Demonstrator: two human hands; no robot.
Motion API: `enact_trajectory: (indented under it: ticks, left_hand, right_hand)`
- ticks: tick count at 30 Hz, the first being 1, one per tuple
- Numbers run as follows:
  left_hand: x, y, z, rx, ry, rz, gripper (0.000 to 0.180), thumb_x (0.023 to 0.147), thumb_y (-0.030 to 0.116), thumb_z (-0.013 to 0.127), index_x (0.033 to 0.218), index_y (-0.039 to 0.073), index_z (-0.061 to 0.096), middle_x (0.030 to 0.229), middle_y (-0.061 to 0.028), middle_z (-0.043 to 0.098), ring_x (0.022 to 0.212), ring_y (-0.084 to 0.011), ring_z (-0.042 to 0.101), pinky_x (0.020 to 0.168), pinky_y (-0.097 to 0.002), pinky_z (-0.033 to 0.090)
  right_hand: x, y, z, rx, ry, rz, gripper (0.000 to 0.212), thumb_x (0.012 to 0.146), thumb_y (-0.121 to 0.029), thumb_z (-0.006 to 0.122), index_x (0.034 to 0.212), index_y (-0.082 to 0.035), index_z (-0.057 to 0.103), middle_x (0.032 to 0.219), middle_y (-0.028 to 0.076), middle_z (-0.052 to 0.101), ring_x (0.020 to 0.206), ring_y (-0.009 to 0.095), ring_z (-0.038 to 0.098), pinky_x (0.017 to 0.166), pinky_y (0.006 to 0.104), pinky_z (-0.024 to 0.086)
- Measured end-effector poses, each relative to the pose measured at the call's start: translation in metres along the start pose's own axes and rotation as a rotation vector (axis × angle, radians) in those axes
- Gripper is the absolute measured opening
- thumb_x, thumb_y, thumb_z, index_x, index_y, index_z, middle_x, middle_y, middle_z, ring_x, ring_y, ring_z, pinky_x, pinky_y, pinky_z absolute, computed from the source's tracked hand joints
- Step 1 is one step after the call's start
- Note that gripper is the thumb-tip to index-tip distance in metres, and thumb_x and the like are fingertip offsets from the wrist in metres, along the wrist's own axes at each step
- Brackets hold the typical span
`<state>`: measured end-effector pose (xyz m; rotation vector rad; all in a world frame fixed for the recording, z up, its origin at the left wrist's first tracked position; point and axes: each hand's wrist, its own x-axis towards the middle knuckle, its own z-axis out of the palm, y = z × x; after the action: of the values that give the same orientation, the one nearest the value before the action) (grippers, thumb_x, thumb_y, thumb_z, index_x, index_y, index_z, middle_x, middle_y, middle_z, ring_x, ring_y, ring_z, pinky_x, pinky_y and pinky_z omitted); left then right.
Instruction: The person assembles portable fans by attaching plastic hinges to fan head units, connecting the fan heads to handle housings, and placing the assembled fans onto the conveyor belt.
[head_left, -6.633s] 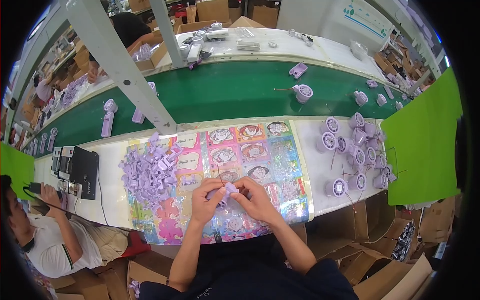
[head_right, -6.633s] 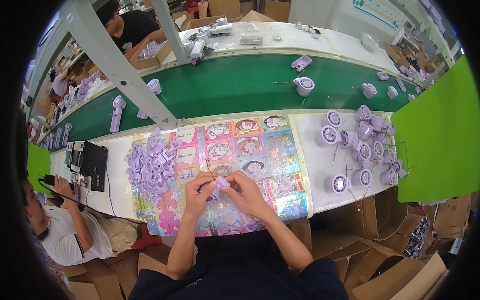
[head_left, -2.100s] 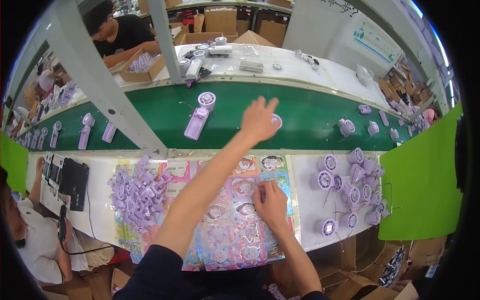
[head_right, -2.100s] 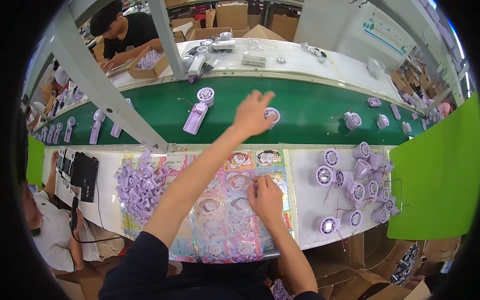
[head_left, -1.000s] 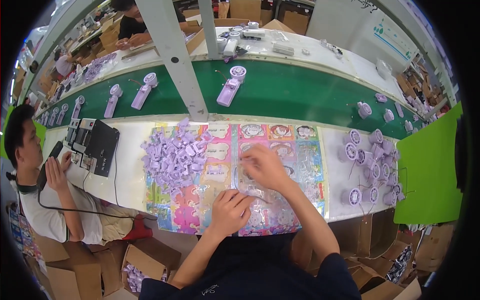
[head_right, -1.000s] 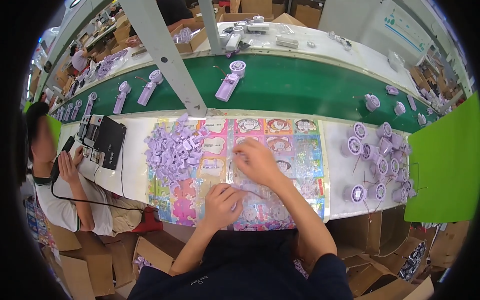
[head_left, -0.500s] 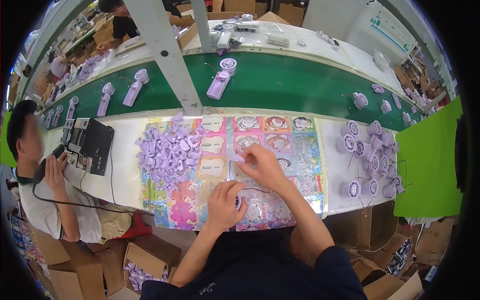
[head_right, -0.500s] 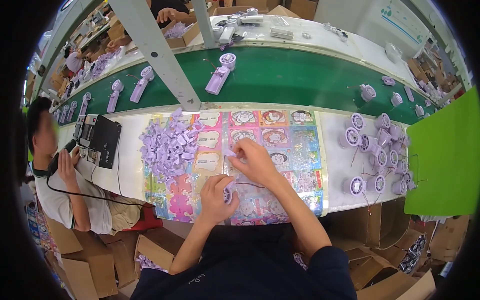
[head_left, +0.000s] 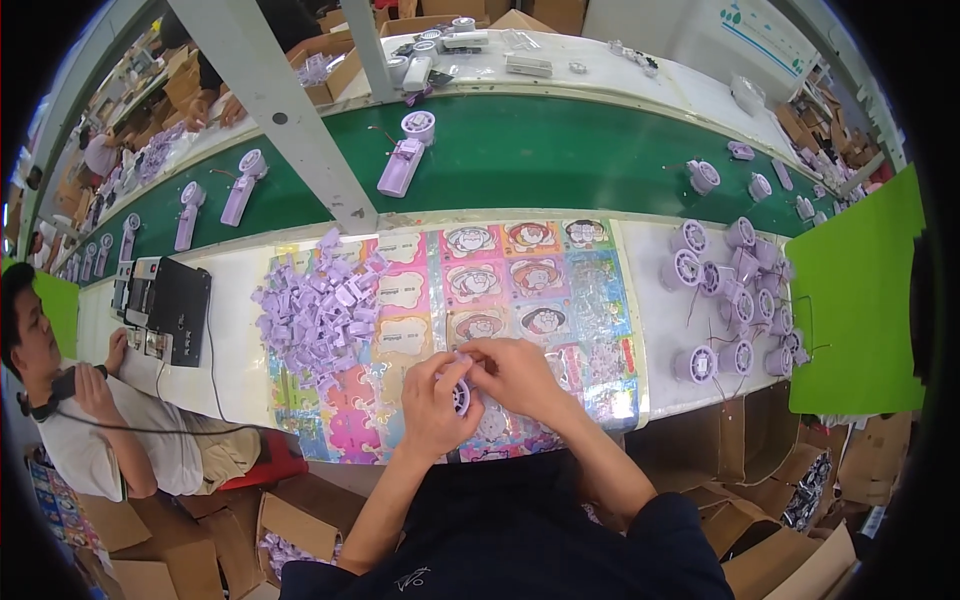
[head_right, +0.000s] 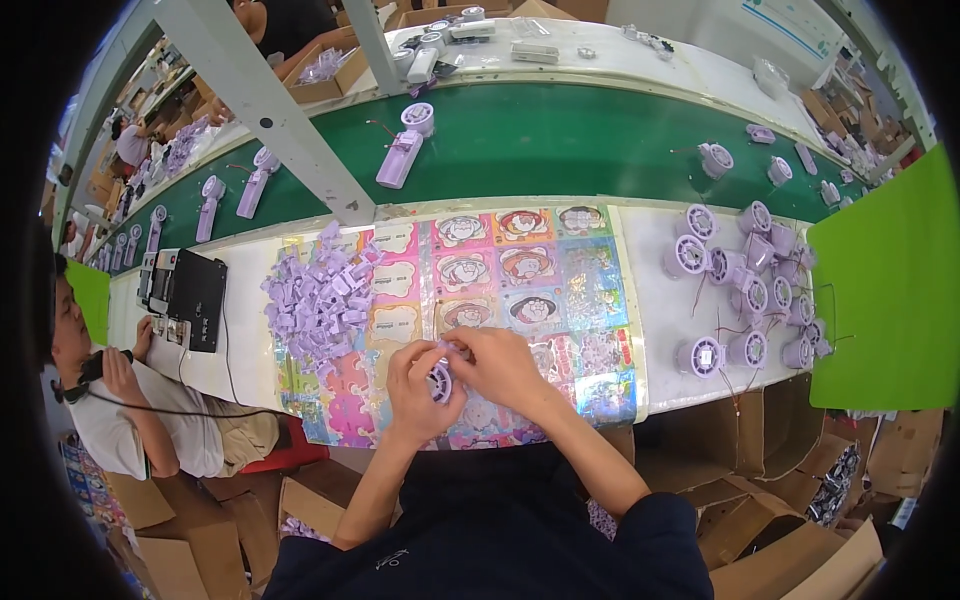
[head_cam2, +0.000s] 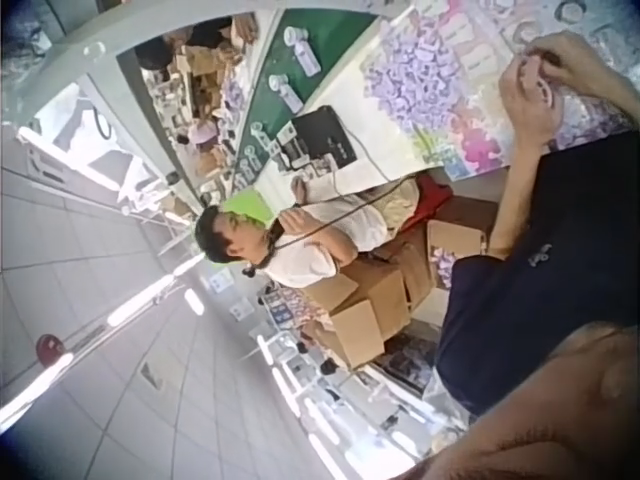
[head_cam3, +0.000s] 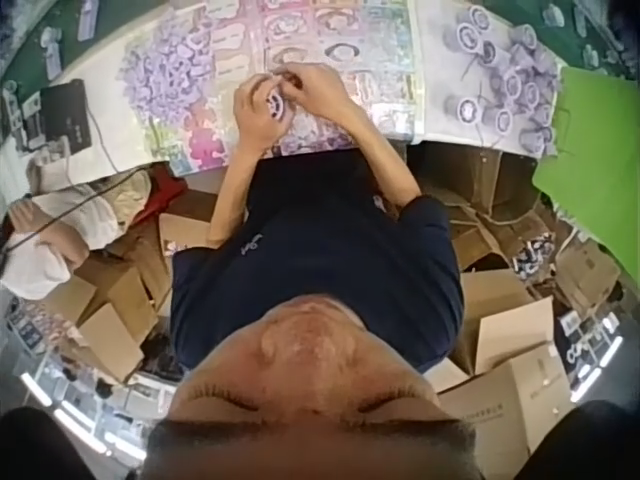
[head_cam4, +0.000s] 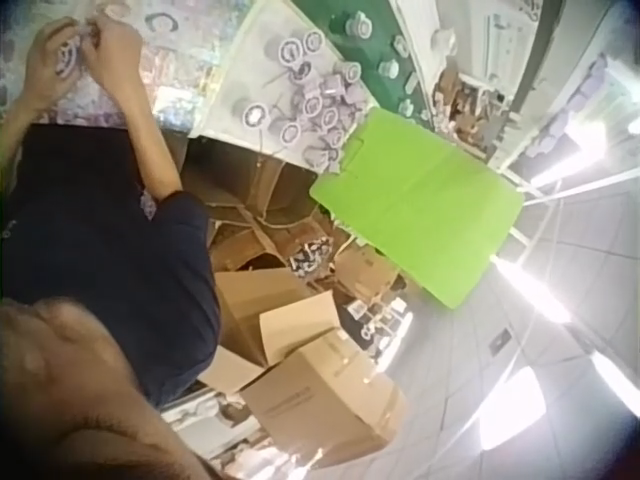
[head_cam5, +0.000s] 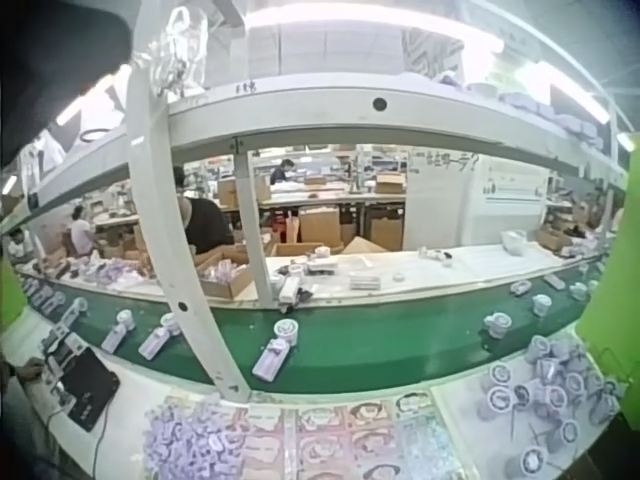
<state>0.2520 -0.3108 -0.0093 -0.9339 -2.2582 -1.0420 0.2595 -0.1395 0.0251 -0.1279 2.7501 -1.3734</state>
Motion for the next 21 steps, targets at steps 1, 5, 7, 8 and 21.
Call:
enact_trajectory:
  ticks: [1,5,7,8,21]
  left_hand:
    - [0.0,0.0,-0.001,0.008,0.005,-0.003,0.069,0.067,0.005,0.079,0.131,0.012,0.053,0.123,-0.0127,0.058,0.097,-0.0306,0.06,0.082,-0.0427,0.048]
    - [-0.001,0.002,0.002,0.026,-0.003,0.042,0.066,0.067,0.006,0.08,0.129,0.012,0.055,0.122,-0.0116,0.058,0.099,-0.0313,0.06,0.083,-0.043,0.048]
    - [-0.001,0.001,0.002,0.053,-0.016,0.088,0.066,0.068,0.006,0.08,0.128,0.011,0.055,0.121,-0.0115,0.059,0.099,-0.0315,0.06,0.084,-0.0431,0.048]
    - [0.002,0.002,0.002,0.026,0.017,0.063,0.064,0.068,0.006,0.079,0.127,0.01,0.055,0.12,-0.0129,0.058,0.101,-0.0321,0.06,0.085,-0.0433,0.048]
    - [-0.004,-0.004,-0.007,-0.79,-0.137,-0.745,0.014,0.096,0.005,0.062,0.1,-0.007,0.068,0.1,-0.0107,0.069,0.093,-0.0163,0.064,0.084,-0.028,0.049]
  right_hand:
    - [0.0,-0.002,0.001,-0.016,-0.002,0.015,0.026,0.096,-0.013,0.064,0.115,0.004,0.069,0.093,0.016,0.076,0.081,0.021,0.075,0.072,0.0341,0.057]
    - [-0.003,0.014,0.013,0.326,-0.007,0.132,0.026,0.096,-0.011,0.063,0.117,0.004,0.068,0.093,0.017,0.075,0.079,0.024,0.074,0.072,0.035,0.057]
    - [-0.004,0.008,0.014,0.312,0.036,0.115,0.026,0.096,-0.01,0.062,0.118,0.004,0.067,0.095,0.018,0.074,0.081,0.027,0.072,0.074,0.0363,0.056]
    - [-0.006,0.007,0.017,0.31,0.047,0.123,0.026,0.096,-0.01,0.062,0.118,0.004,0.067,0.095,0.018,0.074,0.081,0.027,0.072,0.074,0.0363,0.056]
    - [-0.044,-0.007,0.029,0.243,0.396,-0.102,0.029,0.093,-0.007,0.067,0.12,0.001,0.066,0.099,0.016,0.066,0.083,0.028,0.066,0.073,0.0374,0.053]
